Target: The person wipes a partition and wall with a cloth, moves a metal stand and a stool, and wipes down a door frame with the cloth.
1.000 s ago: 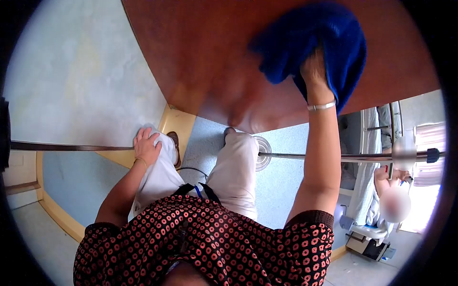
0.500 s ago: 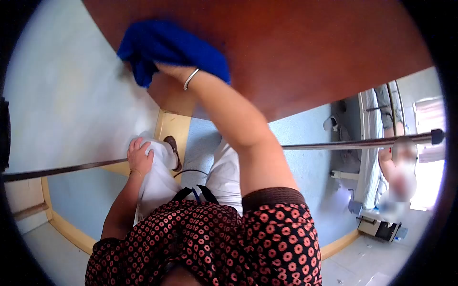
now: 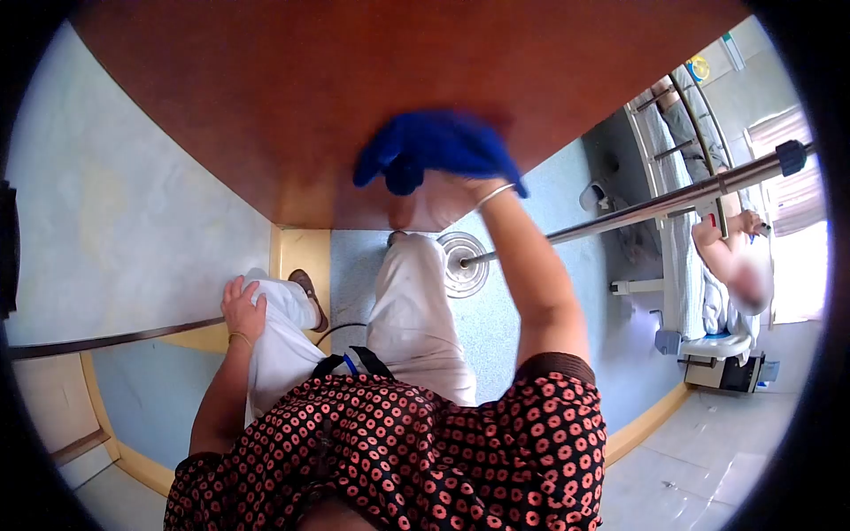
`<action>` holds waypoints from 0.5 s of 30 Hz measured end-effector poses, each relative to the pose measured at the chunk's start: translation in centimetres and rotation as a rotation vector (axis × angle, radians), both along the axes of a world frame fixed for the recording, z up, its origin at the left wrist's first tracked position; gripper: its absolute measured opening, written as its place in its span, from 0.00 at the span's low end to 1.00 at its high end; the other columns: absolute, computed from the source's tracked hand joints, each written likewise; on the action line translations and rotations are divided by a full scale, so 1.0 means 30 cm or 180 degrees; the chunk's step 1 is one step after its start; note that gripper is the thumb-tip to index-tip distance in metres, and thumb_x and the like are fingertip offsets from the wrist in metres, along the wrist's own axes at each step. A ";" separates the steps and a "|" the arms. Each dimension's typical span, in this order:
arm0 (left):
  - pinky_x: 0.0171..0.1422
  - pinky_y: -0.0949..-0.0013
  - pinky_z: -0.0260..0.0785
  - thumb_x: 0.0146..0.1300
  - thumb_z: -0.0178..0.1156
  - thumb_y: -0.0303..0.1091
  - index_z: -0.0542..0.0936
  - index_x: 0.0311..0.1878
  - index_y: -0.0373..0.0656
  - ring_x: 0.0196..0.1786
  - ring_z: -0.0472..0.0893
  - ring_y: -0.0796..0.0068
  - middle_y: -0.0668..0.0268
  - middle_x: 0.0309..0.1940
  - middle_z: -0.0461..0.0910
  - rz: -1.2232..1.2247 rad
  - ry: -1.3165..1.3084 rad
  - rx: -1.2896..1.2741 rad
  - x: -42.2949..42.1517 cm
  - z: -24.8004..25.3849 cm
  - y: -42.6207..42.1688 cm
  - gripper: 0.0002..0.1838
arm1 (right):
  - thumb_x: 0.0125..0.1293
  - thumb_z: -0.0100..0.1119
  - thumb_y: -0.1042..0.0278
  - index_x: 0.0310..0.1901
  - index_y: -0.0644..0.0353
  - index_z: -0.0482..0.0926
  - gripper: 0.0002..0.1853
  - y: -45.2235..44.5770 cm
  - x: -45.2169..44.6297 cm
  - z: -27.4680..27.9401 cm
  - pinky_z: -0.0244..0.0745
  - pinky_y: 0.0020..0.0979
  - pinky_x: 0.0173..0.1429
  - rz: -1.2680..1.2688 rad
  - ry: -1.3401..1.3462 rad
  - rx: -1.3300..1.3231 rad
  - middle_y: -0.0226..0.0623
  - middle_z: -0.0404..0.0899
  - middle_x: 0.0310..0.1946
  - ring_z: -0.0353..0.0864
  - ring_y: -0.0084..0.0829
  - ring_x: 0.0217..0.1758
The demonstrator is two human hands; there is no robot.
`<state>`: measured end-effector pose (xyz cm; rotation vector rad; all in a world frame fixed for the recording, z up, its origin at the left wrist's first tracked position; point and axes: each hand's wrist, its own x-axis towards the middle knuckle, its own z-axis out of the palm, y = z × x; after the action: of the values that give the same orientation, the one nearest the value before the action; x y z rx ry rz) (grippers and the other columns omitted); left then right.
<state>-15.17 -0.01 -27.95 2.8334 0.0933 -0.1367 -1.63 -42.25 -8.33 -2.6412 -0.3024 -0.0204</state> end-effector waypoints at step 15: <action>0.66 0.51 0.51 0.55 0.57 0.42 0.78 0.49 0.51 0.66 0.57 0.54 0.62 0.62 0.64 0.0006 0.0009 0.0180 -0.002 -0.006 0.008 0.17 | 0.63 0.43 0.63 0.54 0.58 0.72 0.19 -0.424 0.161 0.236 0.59 0.37 0.66 -0.2710 -0.2252 -0.3266 0.42 0.72 0.55 0.69 0.42 0.58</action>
<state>-15.23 0.23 -28.14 2.8897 0.1019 -0.1400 3.20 -54.96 -1.25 -3.4001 0.8435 -1.4173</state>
